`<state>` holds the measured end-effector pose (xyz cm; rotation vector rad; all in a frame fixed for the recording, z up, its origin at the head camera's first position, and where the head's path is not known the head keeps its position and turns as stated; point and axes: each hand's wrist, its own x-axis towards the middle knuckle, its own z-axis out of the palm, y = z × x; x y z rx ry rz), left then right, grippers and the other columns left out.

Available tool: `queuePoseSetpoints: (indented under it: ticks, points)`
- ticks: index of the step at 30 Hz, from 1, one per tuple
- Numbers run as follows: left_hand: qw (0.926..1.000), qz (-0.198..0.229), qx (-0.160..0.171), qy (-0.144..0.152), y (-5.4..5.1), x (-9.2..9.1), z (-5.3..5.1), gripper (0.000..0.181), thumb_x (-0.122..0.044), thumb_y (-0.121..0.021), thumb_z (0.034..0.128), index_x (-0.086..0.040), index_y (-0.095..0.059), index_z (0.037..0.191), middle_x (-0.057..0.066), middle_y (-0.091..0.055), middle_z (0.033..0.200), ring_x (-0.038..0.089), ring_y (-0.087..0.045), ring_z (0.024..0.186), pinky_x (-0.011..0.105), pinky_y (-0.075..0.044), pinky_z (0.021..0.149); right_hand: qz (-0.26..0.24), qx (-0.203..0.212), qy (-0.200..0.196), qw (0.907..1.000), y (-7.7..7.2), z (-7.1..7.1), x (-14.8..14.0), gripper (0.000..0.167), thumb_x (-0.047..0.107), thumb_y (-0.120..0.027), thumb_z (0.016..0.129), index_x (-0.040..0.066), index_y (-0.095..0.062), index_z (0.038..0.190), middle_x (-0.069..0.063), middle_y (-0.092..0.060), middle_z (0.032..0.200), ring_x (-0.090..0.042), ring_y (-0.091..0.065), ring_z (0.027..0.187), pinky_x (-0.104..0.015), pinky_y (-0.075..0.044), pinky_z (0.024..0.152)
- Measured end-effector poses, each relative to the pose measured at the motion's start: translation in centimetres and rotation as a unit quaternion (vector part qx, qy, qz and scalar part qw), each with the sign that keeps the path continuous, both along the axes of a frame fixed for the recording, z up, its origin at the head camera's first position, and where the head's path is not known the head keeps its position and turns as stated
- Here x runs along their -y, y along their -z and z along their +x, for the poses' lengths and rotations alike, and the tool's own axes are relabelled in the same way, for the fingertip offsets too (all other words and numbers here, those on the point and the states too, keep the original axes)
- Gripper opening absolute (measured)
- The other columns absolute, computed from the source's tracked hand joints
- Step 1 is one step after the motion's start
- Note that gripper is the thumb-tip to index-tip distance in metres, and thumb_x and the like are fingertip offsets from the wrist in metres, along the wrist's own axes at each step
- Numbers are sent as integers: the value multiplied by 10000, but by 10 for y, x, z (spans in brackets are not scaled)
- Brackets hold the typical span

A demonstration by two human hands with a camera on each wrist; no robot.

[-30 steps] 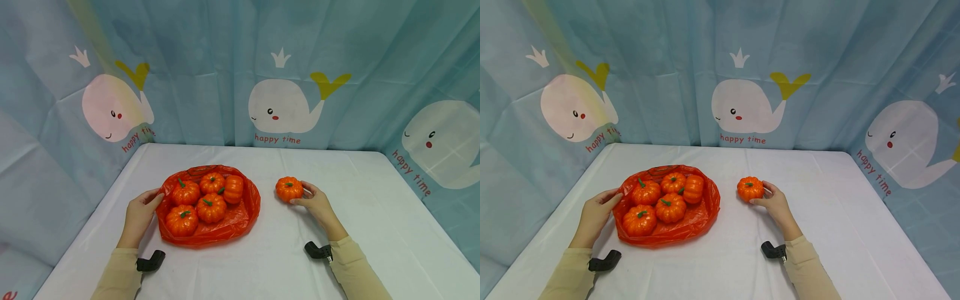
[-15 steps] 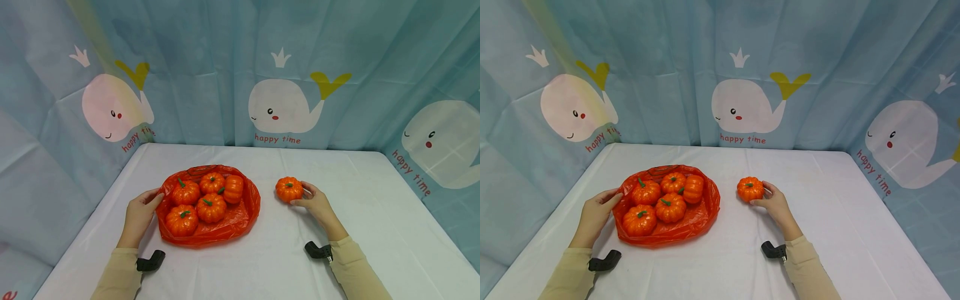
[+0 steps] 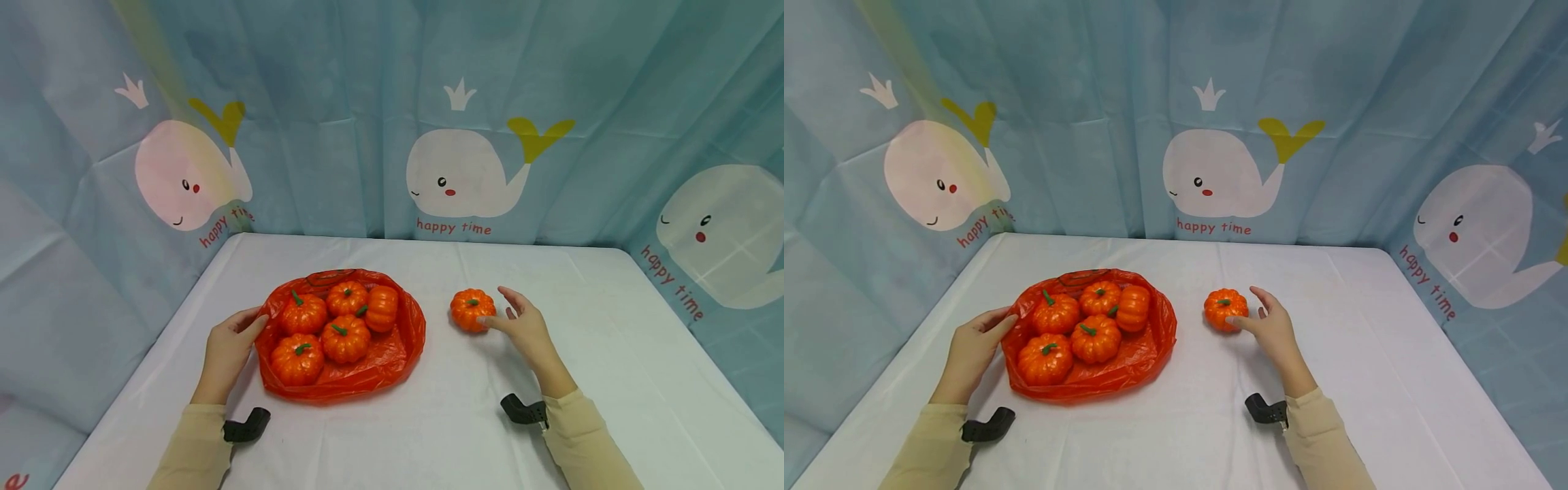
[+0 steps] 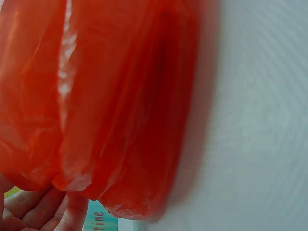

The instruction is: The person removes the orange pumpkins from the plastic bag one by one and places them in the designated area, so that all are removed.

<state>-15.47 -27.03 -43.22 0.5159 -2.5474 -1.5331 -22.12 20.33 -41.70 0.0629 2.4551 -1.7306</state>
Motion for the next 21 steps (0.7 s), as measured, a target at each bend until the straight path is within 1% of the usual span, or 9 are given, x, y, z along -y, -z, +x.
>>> queuePoseSetpoints:
  ticks: [7, 12, 18, 21]
  points:
    - [10000, -8, -20, -33, 0, 0, 0, 587, -470, -528, 998, -45, -555, 1402, 201, -568, 1415, 318, -524, 1285, -6, -406, 732, 45, -173, -21, 9998, -15, 7, 6, 816, 128, -762, 868, 59, -311, 1545, -125, -206, 1657, -340, -222, 1527, -438, -261, 1209]
    - [10000, 9, -19, -31, 0, -1, 0, 585, -466, -536, 996, -40, -558, 1397, 206, -570, 1411, 321, -524, 1286, -9, -402, 731, -54, -256, -105, 9996, -24, 14, 13, 807, 118, -769, 865, 39, -324, 1533, -121, -256, 1640, -306, -240, 1527, -430, -273, 1201]
    - [10000, 14, -8, -62, 1, 0, 0, 584, -468, -531, 997, -43, -558, 1397, 203, -569, 1413, 319, -524, 1285, -15, -399, 734, -208, -409, -312, 9985, -31, 21, 21, 762, 95, -764, 865, 28, -362, 1508, -129, -315, 1612, -290, -247, 1526, -419, -288, 1186]
    - [10000, 9, -8, -68, 1, 0, 0, 590, -472, -527, 997, -41, -556, 1399, 203, -567, 1415, 322, -522, 1287, -16, -396, 737, -205, -433, -344, 9983, -33, 22, 27, 760, 90, -775, 853, 50, -383, 1502, -119, -331, 1604, -282, -258, 1522, -408, -305, 1176]
